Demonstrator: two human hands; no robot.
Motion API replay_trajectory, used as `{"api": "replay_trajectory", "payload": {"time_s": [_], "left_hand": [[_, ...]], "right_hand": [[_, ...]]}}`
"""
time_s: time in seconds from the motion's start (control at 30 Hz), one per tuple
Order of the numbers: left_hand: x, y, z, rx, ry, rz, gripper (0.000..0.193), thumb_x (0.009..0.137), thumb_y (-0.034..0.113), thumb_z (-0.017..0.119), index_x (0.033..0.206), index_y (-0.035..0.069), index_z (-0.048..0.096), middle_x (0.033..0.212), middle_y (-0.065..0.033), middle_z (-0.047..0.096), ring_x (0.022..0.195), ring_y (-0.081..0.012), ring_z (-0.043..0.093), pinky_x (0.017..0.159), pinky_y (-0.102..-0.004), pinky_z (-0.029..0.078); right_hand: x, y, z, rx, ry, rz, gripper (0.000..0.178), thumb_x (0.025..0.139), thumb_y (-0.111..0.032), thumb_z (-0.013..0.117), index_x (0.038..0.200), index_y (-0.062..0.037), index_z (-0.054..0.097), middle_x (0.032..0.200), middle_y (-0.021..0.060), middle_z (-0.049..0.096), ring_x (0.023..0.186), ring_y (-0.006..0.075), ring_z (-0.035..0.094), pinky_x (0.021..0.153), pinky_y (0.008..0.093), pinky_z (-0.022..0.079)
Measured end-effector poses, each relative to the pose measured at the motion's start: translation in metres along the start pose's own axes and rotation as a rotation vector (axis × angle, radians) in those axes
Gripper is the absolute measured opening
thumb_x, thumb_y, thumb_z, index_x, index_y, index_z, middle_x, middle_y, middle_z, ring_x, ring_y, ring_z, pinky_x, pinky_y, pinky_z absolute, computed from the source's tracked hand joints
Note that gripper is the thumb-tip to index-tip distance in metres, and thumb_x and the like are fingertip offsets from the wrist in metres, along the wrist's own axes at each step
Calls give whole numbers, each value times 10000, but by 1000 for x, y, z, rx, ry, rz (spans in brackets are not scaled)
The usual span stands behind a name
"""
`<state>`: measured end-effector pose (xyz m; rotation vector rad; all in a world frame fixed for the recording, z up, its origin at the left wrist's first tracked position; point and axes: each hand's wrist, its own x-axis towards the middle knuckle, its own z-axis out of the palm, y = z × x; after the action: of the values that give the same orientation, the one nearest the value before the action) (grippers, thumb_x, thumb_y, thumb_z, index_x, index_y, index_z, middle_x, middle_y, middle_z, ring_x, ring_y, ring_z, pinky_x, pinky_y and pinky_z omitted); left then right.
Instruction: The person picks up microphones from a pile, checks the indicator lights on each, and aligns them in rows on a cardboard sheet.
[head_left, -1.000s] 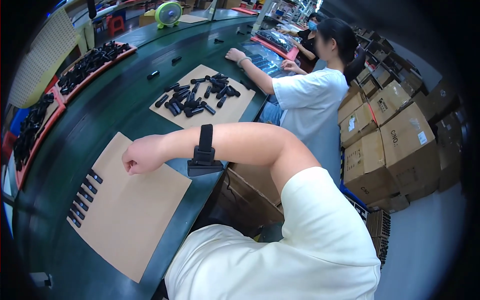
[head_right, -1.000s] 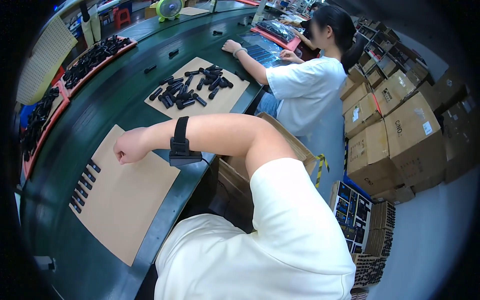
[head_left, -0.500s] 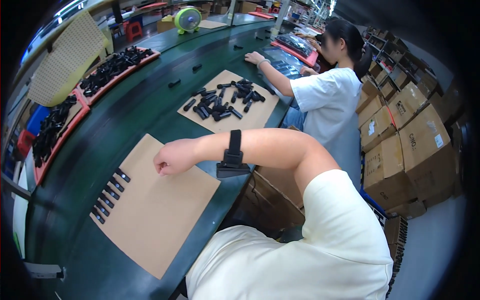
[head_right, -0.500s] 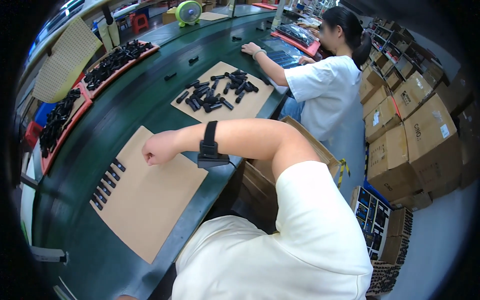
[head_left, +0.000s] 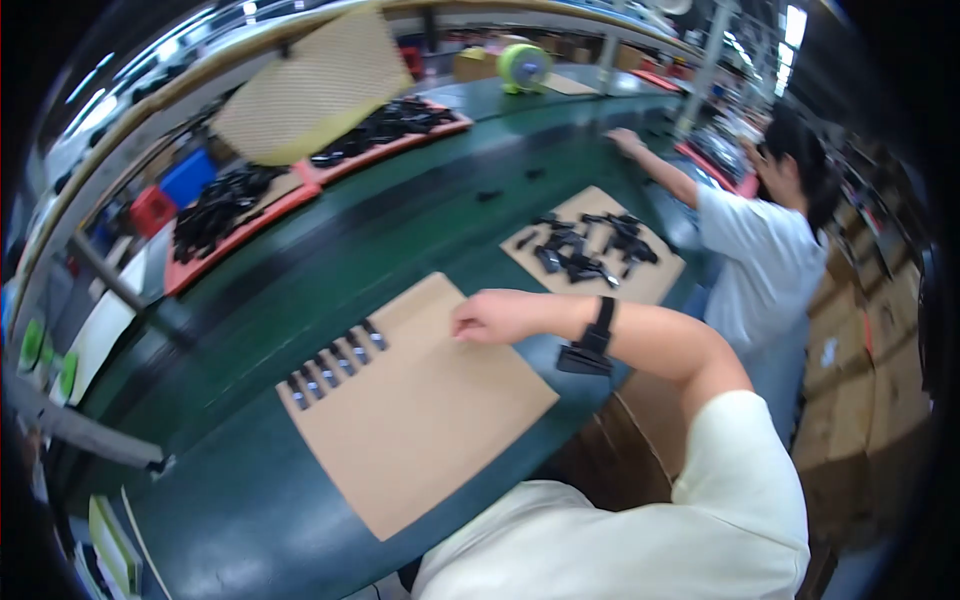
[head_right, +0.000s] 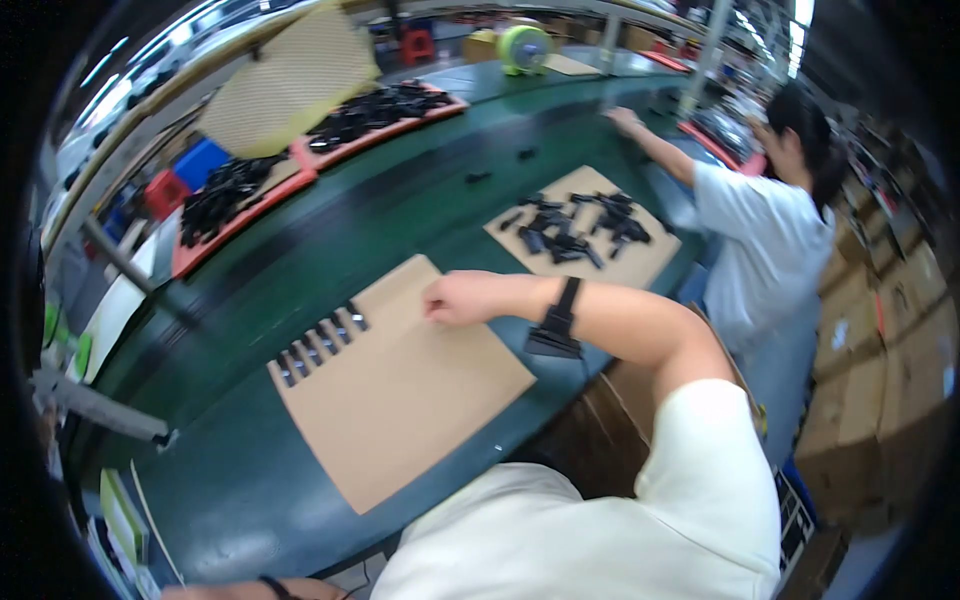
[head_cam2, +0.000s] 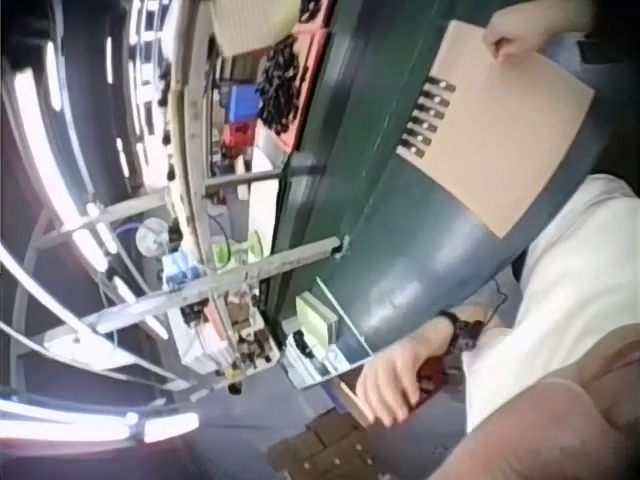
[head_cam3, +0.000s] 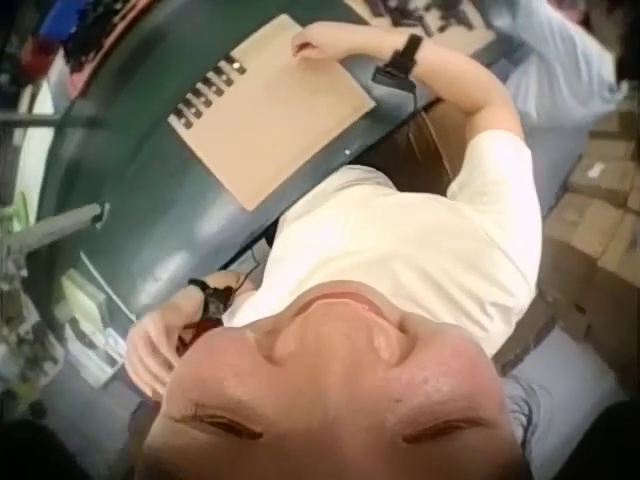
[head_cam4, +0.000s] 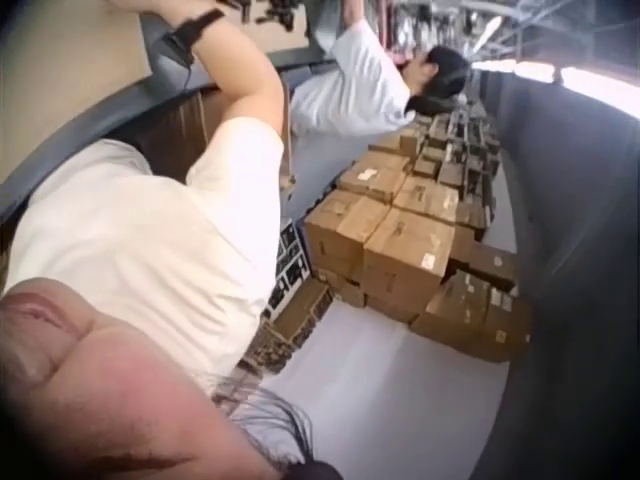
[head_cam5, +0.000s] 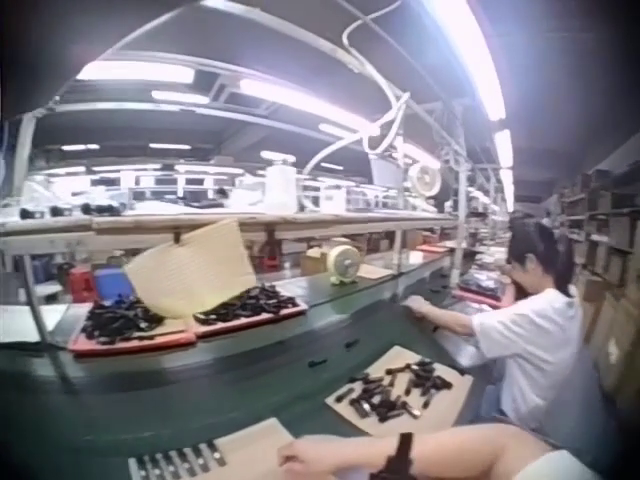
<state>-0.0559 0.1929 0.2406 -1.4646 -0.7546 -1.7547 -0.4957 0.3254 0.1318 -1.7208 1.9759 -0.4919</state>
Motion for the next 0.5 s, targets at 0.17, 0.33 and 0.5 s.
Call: {"api": "replay_trajectory", "payload": {"time_s": [0.17,0.33,0.5], "left_hand": [[-64,0,-57,479,522,-414,414,913,419,627,973,19,542,928,-157,591,823,-242,580,732,-380,531],[-88,-8,-93,1065,686,-766,295,956,301,591,896,17,535,843,-143,587,731,-209,579,634,-340,534],[-102,-15,-115,1226,795,-834,231,978,219,543,895,4,527,844,-143,584,736,-212,582,644,-328,533]], "right_hand": [[14,23,-20,-70,148,50,178,858,-206,612,947,-64,673,916,123,681,892,314,644,787,397,512],[52,88,-46,-238,342,161,222,852,-218,624,1023,-82,661,1003,147,642,1007,331,600,875,409,491],[97,166,-69,-386,535,432,333,855,-206,624,1178,-128,611,1198,154,563,1138,355,527,977,427,447]]}}
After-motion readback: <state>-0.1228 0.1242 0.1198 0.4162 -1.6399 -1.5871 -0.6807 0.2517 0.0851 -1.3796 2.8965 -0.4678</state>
